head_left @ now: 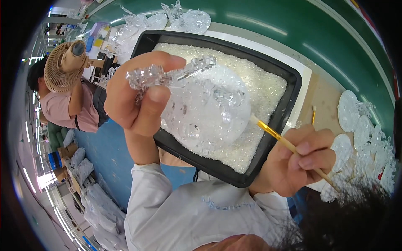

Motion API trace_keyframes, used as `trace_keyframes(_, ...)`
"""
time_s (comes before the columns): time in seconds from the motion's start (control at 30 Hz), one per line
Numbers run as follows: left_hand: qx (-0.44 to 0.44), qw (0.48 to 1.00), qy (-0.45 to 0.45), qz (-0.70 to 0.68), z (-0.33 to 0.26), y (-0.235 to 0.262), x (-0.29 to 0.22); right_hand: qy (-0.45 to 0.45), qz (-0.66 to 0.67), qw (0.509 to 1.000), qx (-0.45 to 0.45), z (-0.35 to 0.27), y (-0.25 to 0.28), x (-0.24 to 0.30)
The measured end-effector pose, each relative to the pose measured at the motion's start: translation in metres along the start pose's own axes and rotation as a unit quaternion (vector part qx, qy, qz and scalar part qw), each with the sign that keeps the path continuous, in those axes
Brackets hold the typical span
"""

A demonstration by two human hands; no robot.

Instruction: Applying decorative beads to clear plastic light fixture components using a brush and a tray of beads.

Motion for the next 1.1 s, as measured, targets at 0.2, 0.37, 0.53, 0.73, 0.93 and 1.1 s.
trace_keyframes(0.2, -0.032, 0.999, 0.02, 0.002, -0.001, 0.003, -0.001, -0.009, 0.015, 0.998, 0.063, -0.001, -0.004, -0.005)
trace_keyframes(0.37, -0.047, 0.998, 0.036, 0.006, -0.003, 0.006, 0.0, -0.04, -0.018, 0.996, 0.083, -0.003, -0.012, -0.014)
trace_keyframes(0.53, -0.047, 0.998, 0.035, -0.004, -0.004, 0.005, 0.0, -0.019, 0.0, 0.999, 0.028, -0.004, -0.011, -0.009)
trace_keyframes(0.73, -0.036, 0.999, 0.033, -0.005, -0.002, 0.002, 0.0, -0.016, -0.027, 0.999, 0.024, -0.001, -0.011, -0.01)
trace_keyframes(0.93, -0.059, 0.998, 0.034, -0.015, -0.002, 0.004, 0.002, -0.019, -0.015, 1.0, -0.015, -0.005, -0.014, -0.009)
trace_keyframes(1.1, -0.048, 0.998, 0.039, -0.001, -0.001, 0.003, 0.003, 0.014, -0.001, 1.0, -0.014, -0.003, -0.015, -0.008)
Point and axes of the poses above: each hand's wrist, its own z-axis towards the middle knuckle, its own y-axis out of the back of the hand, x = y × z, the point moved 8 cm from there along z, towards the middle knuckle, and after that the axes turned 1 degree about -z, right-handed, at the moved point
